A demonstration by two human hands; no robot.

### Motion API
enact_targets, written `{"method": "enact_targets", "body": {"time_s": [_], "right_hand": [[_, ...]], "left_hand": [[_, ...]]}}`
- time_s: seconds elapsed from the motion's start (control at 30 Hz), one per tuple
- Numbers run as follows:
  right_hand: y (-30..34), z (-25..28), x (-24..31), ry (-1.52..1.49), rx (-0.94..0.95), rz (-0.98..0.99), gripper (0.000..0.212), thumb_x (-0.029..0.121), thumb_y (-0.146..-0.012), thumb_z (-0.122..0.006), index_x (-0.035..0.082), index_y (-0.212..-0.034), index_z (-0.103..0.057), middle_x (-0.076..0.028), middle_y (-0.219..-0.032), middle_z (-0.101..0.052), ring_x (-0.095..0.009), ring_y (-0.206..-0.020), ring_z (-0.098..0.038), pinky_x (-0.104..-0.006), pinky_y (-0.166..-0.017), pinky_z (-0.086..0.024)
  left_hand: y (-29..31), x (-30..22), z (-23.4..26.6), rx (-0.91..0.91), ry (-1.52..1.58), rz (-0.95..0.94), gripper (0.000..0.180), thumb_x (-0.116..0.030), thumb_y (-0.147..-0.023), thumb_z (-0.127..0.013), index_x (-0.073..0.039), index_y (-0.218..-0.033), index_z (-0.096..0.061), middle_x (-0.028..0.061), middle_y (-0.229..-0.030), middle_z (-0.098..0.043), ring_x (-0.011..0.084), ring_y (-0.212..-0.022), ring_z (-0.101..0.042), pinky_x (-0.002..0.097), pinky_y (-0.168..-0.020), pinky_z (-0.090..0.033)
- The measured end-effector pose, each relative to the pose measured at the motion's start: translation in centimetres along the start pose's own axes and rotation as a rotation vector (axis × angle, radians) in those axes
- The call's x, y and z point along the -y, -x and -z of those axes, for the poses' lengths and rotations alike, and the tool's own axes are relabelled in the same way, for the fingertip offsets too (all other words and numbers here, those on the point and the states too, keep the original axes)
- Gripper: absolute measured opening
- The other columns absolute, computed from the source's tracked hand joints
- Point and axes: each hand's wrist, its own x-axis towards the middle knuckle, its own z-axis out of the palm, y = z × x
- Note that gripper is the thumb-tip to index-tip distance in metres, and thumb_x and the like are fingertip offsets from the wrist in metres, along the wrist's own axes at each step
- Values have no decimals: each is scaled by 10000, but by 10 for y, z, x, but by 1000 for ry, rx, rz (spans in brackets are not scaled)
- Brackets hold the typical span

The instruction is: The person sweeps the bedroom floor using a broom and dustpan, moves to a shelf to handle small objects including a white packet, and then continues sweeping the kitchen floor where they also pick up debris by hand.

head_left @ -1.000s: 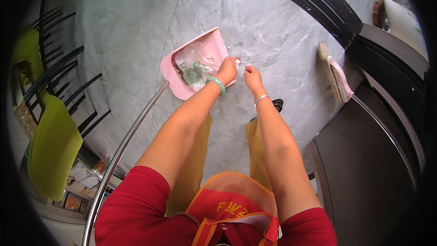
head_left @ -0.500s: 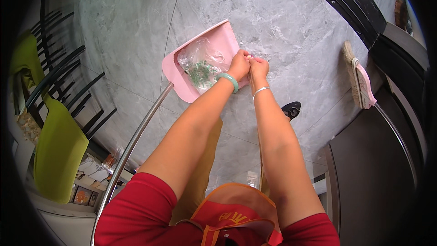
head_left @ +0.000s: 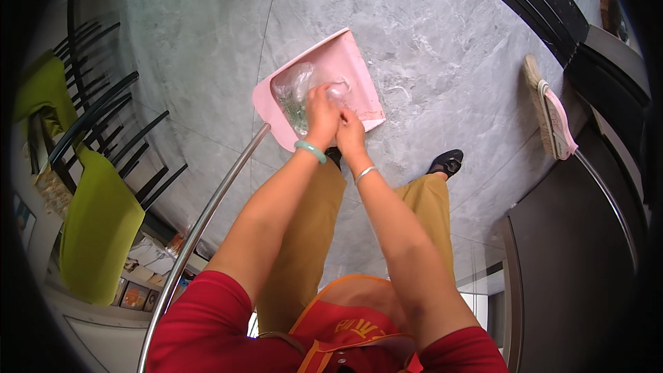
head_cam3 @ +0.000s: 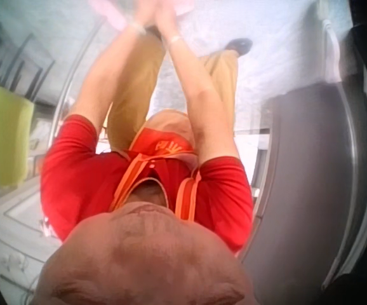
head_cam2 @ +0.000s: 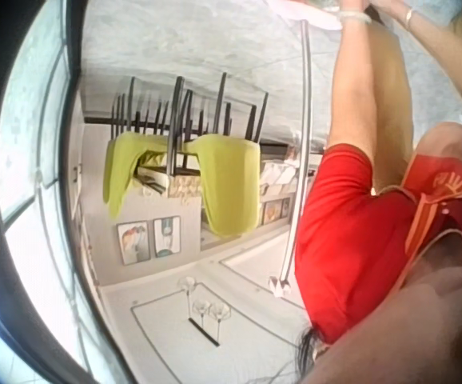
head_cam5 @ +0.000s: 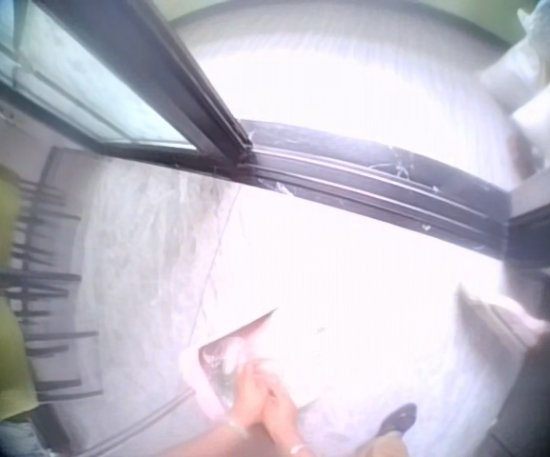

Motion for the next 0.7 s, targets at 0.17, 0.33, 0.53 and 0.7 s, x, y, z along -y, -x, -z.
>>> {"method": "enact_targets", "body": {"time_s": [0.17,0.33,0.53,0.7], "right_hand": [[9,37,-40,112,-196,-17,141,122,-791,-495,33,-882,-555,-139,-859,-565,-286,-780,-552,-348,-709,-439],[-3,71,-38,267,-149,-58,160,114,-787,-490,39,-911,-559,-145,-886,-566,-286,-788,-553,-345,-720,-439],[32,154,-16,328,-57,10,188,80,-773,-489,16,-939,-550,-151,-921,-570,-277,-845,-555,-337,-752,-439],[106,322,58,777,-208,204,211,4,-737,-487,21,-940,-543,-138,-905,-558,-293,-867,-537,-348,-770,-428]], "left_hand": [[16,-7,14,74,-111,-153,354,34,-680,-478,-13,-1029,-509,162,-1059,-494,320,-1023,-440,389,-899,-332],[33,-29,9,210,-116,-269,381,13,-684,-507,-22,-1063,-504,144,-1116,-473,305,-1061,-426,391,-931,-302],[89,-57,62,243,-173,-334,442,-15,-720,-518,-40,-1153,-431,141,-1212,-398,306,-1158,-342,410,-963,-264],[142,-98,146,340,-134,-251,485,-23,-732,-506,-51,-1204,-397,123,-1268,-358,290,-1210,-286,404,-997,-221]]}}
